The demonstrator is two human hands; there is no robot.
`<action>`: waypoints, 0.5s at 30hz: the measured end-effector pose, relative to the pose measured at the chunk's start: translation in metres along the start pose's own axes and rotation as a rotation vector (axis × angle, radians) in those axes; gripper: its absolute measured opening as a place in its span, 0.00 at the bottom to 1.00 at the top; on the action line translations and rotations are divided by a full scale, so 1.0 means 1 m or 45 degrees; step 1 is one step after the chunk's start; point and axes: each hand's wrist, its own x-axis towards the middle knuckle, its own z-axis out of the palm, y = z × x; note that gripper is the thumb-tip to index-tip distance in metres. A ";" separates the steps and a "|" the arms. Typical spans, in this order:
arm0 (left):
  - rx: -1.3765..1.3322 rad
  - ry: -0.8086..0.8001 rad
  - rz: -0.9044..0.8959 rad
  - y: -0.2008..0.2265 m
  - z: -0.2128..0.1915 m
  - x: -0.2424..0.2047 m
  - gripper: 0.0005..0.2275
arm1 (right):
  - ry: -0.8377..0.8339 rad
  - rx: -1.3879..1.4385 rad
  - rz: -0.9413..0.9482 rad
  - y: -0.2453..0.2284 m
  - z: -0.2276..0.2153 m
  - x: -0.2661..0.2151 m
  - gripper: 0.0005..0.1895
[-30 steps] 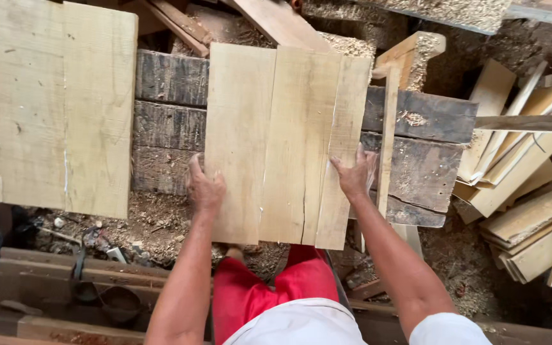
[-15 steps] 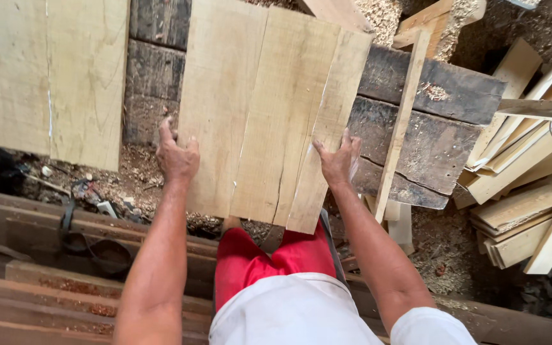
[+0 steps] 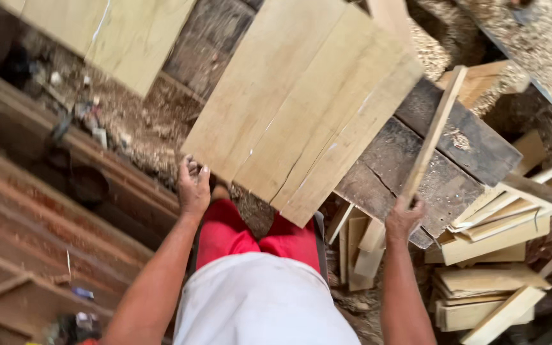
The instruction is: The person applies glue to the edges of wooden boards using a small applicator and spreads it with their finger before wiping off excess with a cloth.
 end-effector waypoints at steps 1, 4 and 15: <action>-0.056 0.018 -0.119 -0.024 0.004 -0.012 0.23 | 0.118 0.037 -0.051 0.003 -0.003 -0.002 0.16; -0.160 -0.017 -0.291 -0.038 0.010 -0.052 0.23 | 0.072 0.309 -0.463 0.018 -0.003 0.010 0.11; -0.538 -0.002 -0.606 -0.046 0.082 -0.096 0.20 | -0.381 0.006 -1.436 -0.125 0.068 0.058 0.23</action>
